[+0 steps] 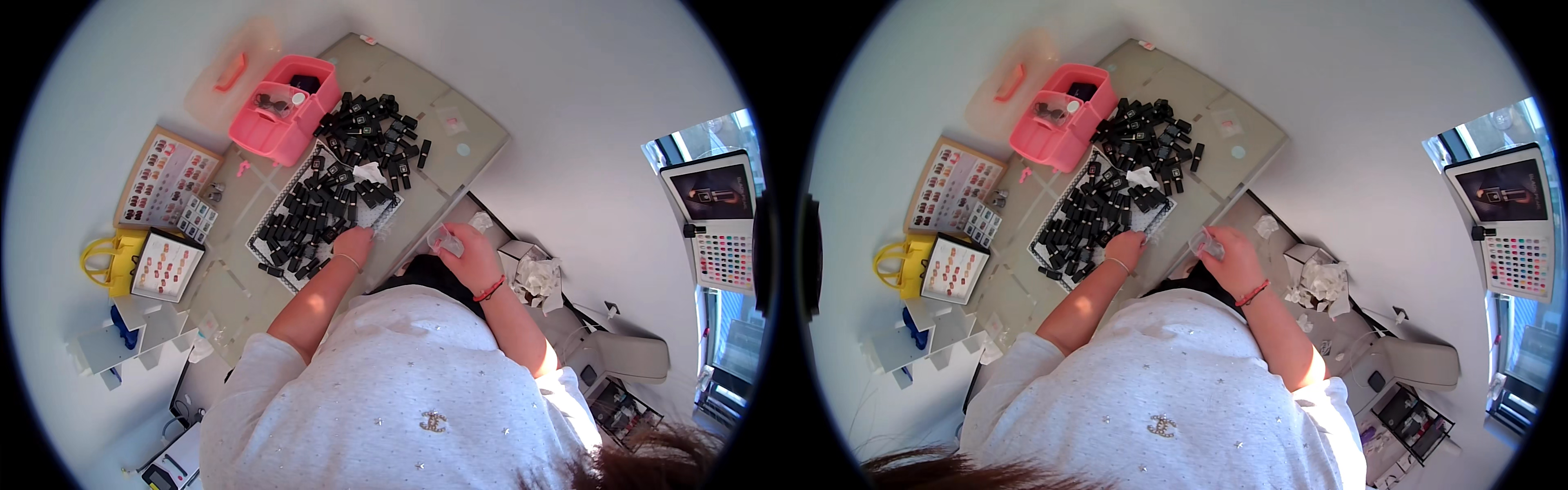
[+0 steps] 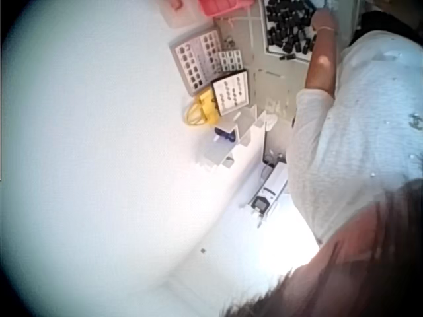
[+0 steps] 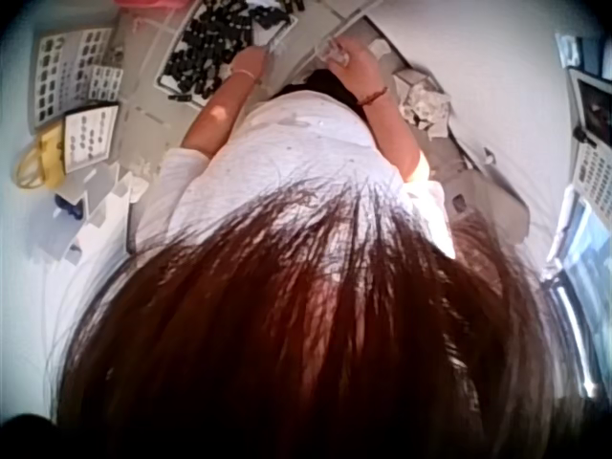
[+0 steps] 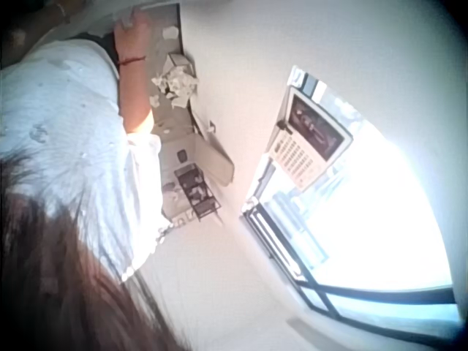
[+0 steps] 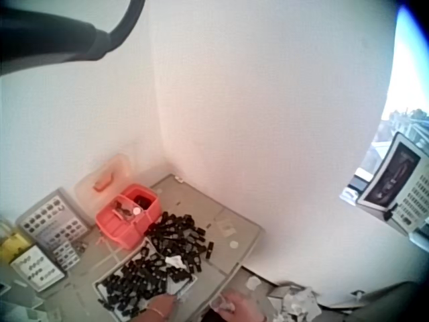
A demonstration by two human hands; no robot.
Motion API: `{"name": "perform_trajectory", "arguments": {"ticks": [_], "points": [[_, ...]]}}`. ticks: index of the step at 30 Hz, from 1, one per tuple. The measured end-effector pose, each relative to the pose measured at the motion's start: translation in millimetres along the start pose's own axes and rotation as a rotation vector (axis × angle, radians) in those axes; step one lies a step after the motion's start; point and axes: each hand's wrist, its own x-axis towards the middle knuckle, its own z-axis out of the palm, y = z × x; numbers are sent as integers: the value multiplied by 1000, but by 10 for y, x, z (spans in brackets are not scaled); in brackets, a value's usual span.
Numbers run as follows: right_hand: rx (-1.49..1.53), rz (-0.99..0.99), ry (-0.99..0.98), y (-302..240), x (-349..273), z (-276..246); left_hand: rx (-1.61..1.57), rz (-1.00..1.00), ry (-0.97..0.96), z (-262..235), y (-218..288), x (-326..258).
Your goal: The person organizes cosmetic items on a table, handling small bottles and tubes. They wrap a cylindrical item in bubble wrap and then proceed to pack numerous small black cosmetic tubes into a clear plastic bag.
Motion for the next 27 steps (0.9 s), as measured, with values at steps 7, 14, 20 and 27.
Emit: {"name": "perform_trajectory", "arguments": {"ticks": [7, 14, 20, 27], "points": [[-24, 4, 16, 3, -35, 22, -851, 49, 107, -488, 302, -11], [-37, -26, 7, -29, -23, 79, -1052, 268, 69, -1285, 1012, -308], [-47, -25, 20, -1, -36, 120, -1010, 346, 198, -1158, 911, -227], [-44, -39, 24, 18, -41, 97, -323, 5, 54, -345, 111, 38]]}}
